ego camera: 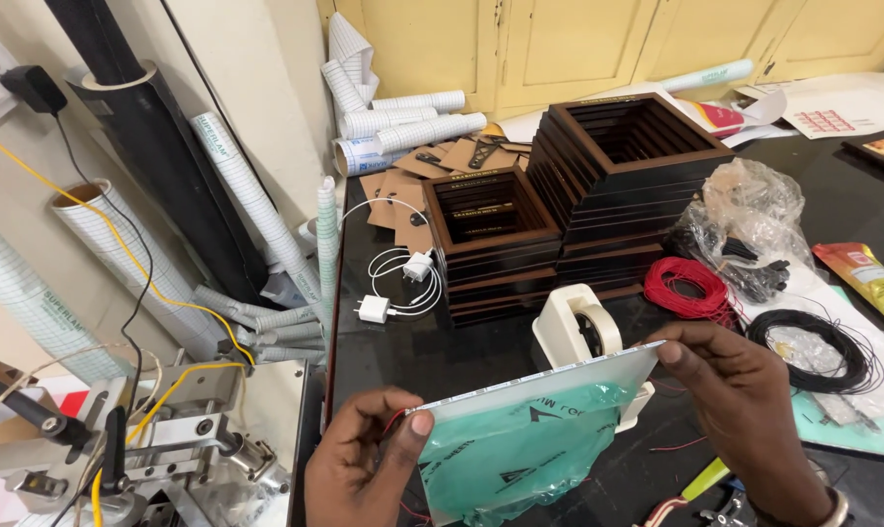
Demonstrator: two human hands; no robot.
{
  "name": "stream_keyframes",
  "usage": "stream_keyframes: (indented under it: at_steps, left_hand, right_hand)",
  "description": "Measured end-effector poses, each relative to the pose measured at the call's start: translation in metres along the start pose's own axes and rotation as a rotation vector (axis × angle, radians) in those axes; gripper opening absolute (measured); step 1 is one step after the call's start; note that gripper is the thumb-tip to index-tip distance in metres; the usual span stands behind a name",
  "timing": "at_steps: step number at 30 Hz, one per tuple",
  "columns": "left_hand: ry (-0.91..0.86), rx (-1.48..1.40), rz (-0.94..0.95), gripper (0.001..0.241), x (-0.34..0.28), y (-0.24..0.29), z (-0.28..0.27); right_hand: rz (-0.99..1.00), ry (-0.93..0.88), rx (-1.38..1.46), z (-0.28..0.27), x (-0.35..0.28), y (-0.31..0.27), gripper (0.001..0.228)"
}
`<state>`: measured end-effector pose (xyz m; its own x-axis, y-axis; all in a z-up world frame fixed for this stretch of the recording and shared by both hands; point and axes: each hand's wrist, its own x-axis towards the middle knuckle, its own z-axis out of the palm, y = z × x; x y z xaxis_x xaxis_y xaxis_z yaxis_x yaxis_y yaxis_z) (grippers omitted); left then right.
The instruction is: The person is assembling and wiring LED strips onto a plastic backing panel, likely for a custom frame or sign.
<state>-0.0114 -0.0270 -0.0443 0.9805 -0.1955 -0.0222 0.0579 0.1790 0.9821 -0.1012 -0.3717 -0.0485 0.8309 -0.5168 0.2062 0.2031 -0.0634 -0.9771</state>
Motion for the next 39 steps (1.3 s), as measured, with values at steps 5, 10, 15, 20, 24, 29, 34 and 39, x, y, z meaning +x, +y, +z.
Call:
stream_keyframes:
  at_steps: [5,10,15,20,24,29,34,39]
  left_hand:
    - [-0.120,0.187,0.101,0.036,-0.008,0.030,-0.005]
    - [-0.085,0.572,0.503,0.044,-0.016,0.075,0.031]
    - [-0.215,0.926,0.911,0.029,-0.012,0.084,0.101]
    - [-0.310,1.020,0.762,0.015,-0.004,0.076,0.135]
    - [-0.312,0.941,0.705,0.015,-0.001,0.073,0.137]
    - [-0.280,0.928,0.601,0.016,0.001,0.077,0.141]
    - [-0.292,0.970,0.464,0.015,0.005,0.084,0.145]
    - [-0.318,0.977,0.441,0.016,0.007,0.087,0.144]
  right_hand:
    - [-0.008,-0.041,-0.186,-0.012,0.003,0.003,0.025]
    - [-0.005,-0.073,-0.161,-0.007,0.004,-0.007,0.025]
    - [0.036,-0.034,-0.181,-0.004,0.003,-0.009,0.025]
    - [0.022,-0.054,-0.060,-0.015,0.005,0.008,0.025]
    - [0.016,-0.033,-0.082,-0.009,0.005,0.003,0.025]
    - [0.017,-0.067,-0.051,-0.010,0.004,0.004,0.024]
    - [-0.022,-0.115,0.194,-0.003,0.007,-0.014,0.032]
    - [0.069,0.147,-0.060,-0.050,0.022,0.084,0.035]
